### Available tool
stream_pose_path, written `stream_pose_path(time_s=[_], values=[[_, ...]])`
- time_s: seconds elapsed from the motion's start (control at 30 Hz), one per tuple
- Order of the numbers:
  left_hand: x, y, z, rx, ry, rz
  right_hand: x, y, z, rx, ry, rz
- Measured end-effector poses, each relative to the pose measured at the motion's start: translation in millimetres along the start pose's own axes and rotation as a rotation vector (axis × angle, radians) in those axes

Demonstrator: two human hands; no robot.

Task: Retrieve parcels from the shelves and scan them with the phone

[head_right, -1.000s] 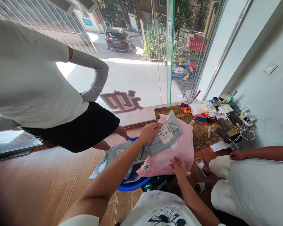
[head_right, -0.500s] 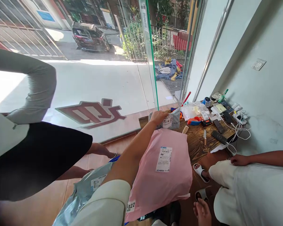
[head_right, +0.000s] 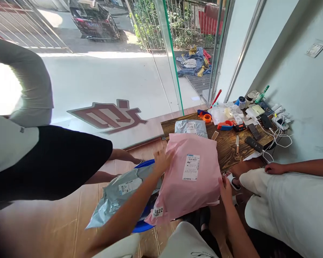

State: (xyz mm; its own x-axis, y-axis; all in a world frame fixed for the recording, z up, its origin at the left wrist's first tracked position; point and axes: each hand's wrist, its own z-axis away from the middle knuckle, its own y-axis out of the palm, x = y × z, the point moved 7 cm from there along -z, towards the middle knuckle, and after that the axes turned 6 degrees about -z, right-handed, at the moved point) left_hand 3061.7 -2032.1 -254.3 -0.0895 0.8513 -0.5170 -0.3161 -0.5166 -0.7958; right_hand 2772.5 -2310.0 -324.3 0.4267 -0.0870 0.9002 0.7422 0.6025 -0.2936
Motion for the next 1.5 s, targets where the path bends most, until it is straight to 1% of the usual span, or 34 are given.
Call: stream_pose_path(time_s=[0.07, 0.13, 0.2, 0.27, 0.33, 0.43, 0.5, 0.6, 0.8, 0.97, 1.07, 1.2, 1.5], values=[[31, 19, 45, 0.051, -0.062, 0.067, 4, 14, -17, 0.049, 0.039, -0.021], [46, 37, 80, 0.069, -0.050, 0.153, 8, 24, -25, 0.065, 0.067, -0.037], [48, 49, 103, 0.064, -0.003, 0.248, 18, 28, -24, 0.062, 0.055, -0.058], [43, 53, 119, 0.037, 0.047, 0.338, 35, 26, -17, 0.058, -0.005, -0.096], [35, 52, 131, 0.002, 0.095, 0.413, 55, 21, -6, 0.066, -0.089, -0.145], [27, 43, 150, -0.050, 0.162, 0.507, 83, 12, 10, 0.104, -0.192, -0.209], [28, 33, 163, -0.103, 0.185, 0.600, 98, 9, 20, 0.133, -0.236, -0.240], [38, 20, 180, -0.169, 0.171, 0.727, 116, 3, 37, 0.147, -0.305, -0.302], [55, -7, 203, -0.225, 0.154, 0.794, 138, -8, 71, 0.122, -0.392, -0.462], [59, -24, 217, -0.290, 0.127, 0.837, 147, -17, 84, 0.111, -0.423, -0.566], [58, -29, 223, -0.293, 0.133, 0.819, 153, -22, 89, 0.084, -0.449, -0.566], [60, -33, 228, -0.343, 0.117, 0.822, 160, -26, 94, 0.069, -0.476, -0.557], [64, -34, 228, -0.319, 0.148, 0.828, 157, -25, 95, 0.065, -0.431, -0.609]])
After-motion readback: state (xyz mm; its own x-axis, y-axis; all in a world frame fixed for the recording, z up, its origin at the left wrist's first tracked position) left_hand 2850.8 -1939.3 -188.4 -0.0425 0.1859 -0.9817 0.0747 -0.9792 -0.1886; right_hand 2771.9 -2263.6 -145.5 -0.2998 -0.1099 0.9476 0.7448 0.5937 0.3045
